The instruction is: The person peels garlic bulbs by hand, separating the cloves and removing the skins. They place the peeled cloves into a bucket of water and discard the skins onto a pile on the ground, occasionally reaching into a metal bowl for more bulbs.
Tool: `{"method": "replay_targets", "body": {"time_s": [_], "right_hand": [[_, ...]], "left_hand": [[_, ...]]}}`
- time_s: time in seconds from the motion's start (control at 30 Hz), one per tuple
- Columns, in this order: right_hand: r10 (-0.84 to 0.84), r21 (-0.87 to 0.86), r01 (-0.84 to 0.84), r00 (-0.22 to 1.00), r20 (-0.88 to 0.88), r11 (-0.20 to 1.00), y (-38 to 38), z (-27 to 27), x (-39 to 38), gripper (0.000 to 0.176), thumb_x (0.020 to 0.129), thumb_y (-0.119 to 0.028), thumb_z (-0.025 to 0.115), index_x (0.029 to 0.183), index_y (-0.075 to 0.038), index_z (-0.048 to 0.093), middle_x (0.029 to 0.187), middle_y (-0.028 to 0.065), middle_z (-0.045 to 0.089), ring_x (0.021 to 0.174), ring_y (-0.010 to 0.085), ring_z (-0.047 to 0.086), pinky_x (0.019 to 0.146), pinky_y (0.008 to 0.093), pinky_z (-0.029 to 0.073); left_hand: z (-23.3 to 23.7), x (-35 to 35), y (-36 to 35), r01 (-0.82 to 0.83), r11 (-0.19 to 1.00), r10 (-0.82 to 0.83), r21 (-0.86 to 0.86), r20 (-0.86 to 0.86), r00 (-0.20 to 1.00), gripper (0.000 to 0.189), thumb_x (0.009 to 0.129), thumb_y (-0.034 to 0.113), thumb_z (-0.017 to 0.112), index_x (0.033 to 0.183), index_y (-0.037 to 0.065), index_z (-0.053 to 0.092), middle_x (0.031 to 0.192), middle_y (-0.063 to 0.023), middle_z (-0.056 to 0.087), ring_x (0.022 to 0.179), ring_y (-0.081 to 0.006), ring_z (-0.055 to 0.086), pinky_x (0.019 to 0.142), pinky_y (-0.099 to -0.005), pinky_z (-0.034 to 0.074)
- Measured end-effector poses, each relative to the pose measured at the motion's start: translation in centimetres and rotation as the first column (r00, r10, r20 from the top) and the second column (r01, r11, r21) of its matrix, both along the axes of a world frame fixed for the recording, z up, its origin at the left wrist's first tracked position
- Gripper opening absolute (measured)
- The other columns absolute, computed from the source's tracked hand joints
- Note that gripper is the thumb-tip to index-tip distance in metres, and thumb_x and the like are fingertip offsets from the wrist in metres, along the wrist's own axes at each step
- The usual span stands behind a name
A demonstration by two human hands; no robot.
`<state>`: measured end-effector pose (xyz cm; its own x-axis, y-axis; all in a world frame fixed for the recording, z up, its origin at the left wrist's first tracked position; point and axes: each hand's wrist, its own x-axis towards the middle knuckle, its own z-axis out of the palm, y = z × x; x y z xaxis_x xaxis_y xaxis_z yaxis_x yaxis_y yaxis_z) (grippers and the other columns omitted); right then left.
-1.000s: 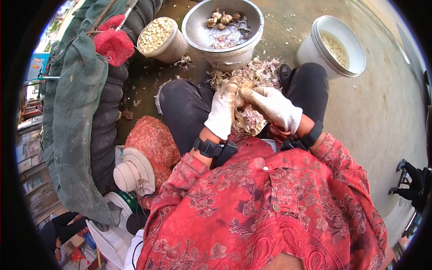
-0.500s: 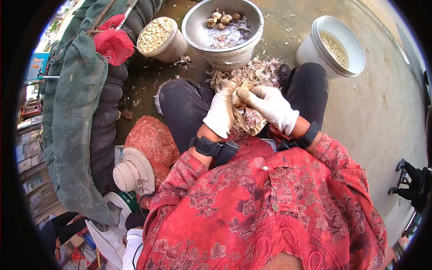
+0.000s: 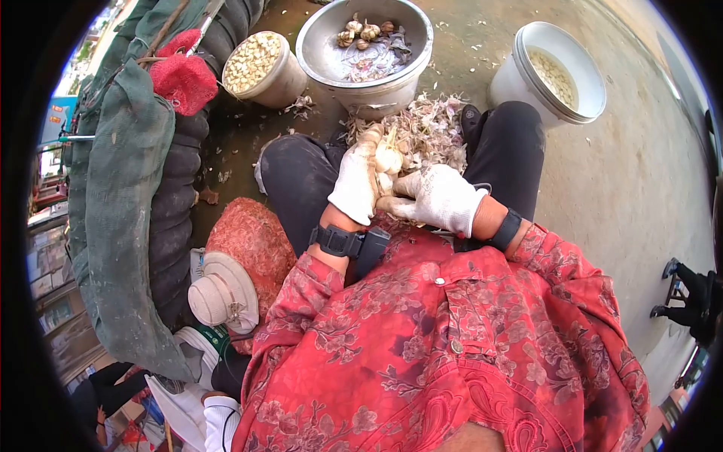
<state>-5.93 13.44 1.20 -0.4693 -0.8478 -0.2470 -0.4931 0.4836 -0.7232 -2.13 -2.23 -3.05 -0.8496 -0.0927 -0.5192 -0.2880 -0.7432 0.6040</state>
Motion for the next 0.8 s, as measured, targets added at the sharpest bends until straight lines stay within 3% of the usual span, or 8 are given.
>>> {"method": "replay_targets", "body": {"time_s": [0.2, 0.27, 0.33, 0.37, 0.4, 0.47, 0.5, 0.8], "right_hand": [[-0.057, 0.015, 0.056, 0.995, 0.08, 0.998, 0.4, -0.3, -1.4, 0.041, 0.084, -0.046, 0.063, 0.107, -0.013, 0.068, 0.087, 0.0184, 0.067, 0.08, 0.0313, 0.066, 0.075, 0.0369, 0.051], [-0.188, -0.094, 0.225, 0.936, 0.297, 0.97, 0.9, -1.7, -1.7, 0.049, 0.083, -0.045, 0.067, 0.114, -0.007, 0.064, 0.089, 0.0171, 0.068, 0.08, 0.0218, 0.066, 0.076, 0.032, 0.05], [-0.245, -0.061, 0.302, 0.863, 0.441, 0.951, 1.0, 0.5, -2.4, 0.051, 0.086, -0.046, 0.064, 0.117, -0.005, 0.062, 0.093, 0.0154, 0.068, 0.083, 0.0187, 0.065, 0.079, 0.0317, 0.05], [-0.3, 0.131, 0.27, 0.881, 0.365, 0.954, 0.7, 1.7, -3.1, 0.046, 0.091, -0.042, 0.059, 0.122, -0.007, 0.06, 0.097, 0.0135, 0.068, 0.089, 0.0158, 0.064, 0.081, 0.0308, 0.049], [-0.3, 0.132, 0.27, 0.881, 0.366, 0.954, 0.6, 0.5, -2.9, 0.046, 0.091, -0.042, 0.059, 0.122, -0.007, 0.06, 0.097, 0.0135, 0.068, 0.089, 0.0158, 0.064, 0.081, 0.0308, 0.049], [-0.247, -0.251, 0.439, 0.799, 0.548, 0.863, 0.5, -2.8, -2.2, 0.042, 0.095, -0.038, 0.054, 0.123, -0.008, 0.059, 0.097, 0.0129, 0.069, 0.089, 0.0173, 0.064, 0.082, 0.0301, 0.049], [-0.289, -0.135, 0.379, 0.854, 0.433, 0.916, 0.7, -0.4, -2.3, 0.039, 0.096, -0.035, 0.052, 0.122, -0.008, 0.06, 0.097, 0.0143, 0.069, 0.089, 0.0194, 0.065, 0.082, 0.031, 0.049], [-0.195, -0.093, 0.199, 0.98, 0.047, 0.976, 0.8, 0.9, -2.0, 0.031, 0.093, -0.034, 0.053, 0.11, -0.011, 0.065, 0.089, 0.0181, 0.066, 0.082, 0.0343, 0.064, 0.073, 0.0383, 0.052]], "left_hand": [[0.2, 0.2, -1.2, 0.002, 1.0, -0.002, -0.006, 0.009, 1.0, 0.036, 0.099, 0.037, 0.038, 0.108, 0.005, 0.053, 0.091, -0.0121, 0.065, 0.073, -0.023, 0.063, 0.06, -0.0364, 0.056], [2.1, 0.3, -0.9, 0.0, 1.0, 0.001, 0.022, -0.057, 0.998, 0.038, 0.099, 0.037, 0.038, 0.107, 0.004, 0.055, 0.088, -0.0117, 0.065, 0.072, -0.0234, 0.063, 0.056, -0.0346, 0.055], [2.0, 0.3, -0.9, -0.024, 1.0, 0.024, -0.007, -0.016, 1.0, 0.038, 0.099, 0.037, 0.038, 0.105, 0.005, 0.056, 0.087, -0.0109, 0.065, 0.069, -0.0212, 0.063, 0.052, -0.0312, 0.052], [1.9, 0.3, -0.9, -0.043, 0.999, 0.044, -0.034, 0.026, 0.999, 0.037, 0.099, 0.038, 0.039, 0.104, 0.005, 0.057, 0.087, -0.01, 0.065, 0.067, -0.0191, 0.062, 0.048, -0.0278, 0.05], [1.8, 0.3, -0.8, -0.059, 0.996, 0.063, -0.061, 0.065, 0.996, 0.037, 0.099, 0.038, 0.039, 0.102, 0.006, 0.058, 0.087, -0.0091, 0.065, 0.065, -0.017, 0.061, 0.044, -0.0244, 0.047], [-0.1, 0.6, -1.5, -0.005, 1.0, 0.007, -0.022, 0.088, 0.996, 0.036, 0.098, 0.038, 0.041, 0.103, 0.007, 0.058, 0.086, -0.0079, 0.065, 0.062, -0.0142, 0.059, 0.045, -0.023, 0.046], [-0.9, 0.7, -1.6, 0.002, 0.997, 0.002, -0.076, 0.064, 0.998, 0.035, 0.098, 0.037, 0.042, 0.105, 0.007, 0.057, 0.086, -0.0079, 0.065, 0.062, -0.0144, 0.059, 0.046, -0.0232, 0.046], [1.3, 0.7, -0.7, 0.037, 0.997, -0.033, -0.069, 0.062, 0.998, 0.026, 0.098, 0.034, 0.044, 0.106, 0.011, 0.054, 0.088, -0.0056, 0.063, 0.058, -0.0119, 0.054, 0.046, -0.0222, 0.043]]}}
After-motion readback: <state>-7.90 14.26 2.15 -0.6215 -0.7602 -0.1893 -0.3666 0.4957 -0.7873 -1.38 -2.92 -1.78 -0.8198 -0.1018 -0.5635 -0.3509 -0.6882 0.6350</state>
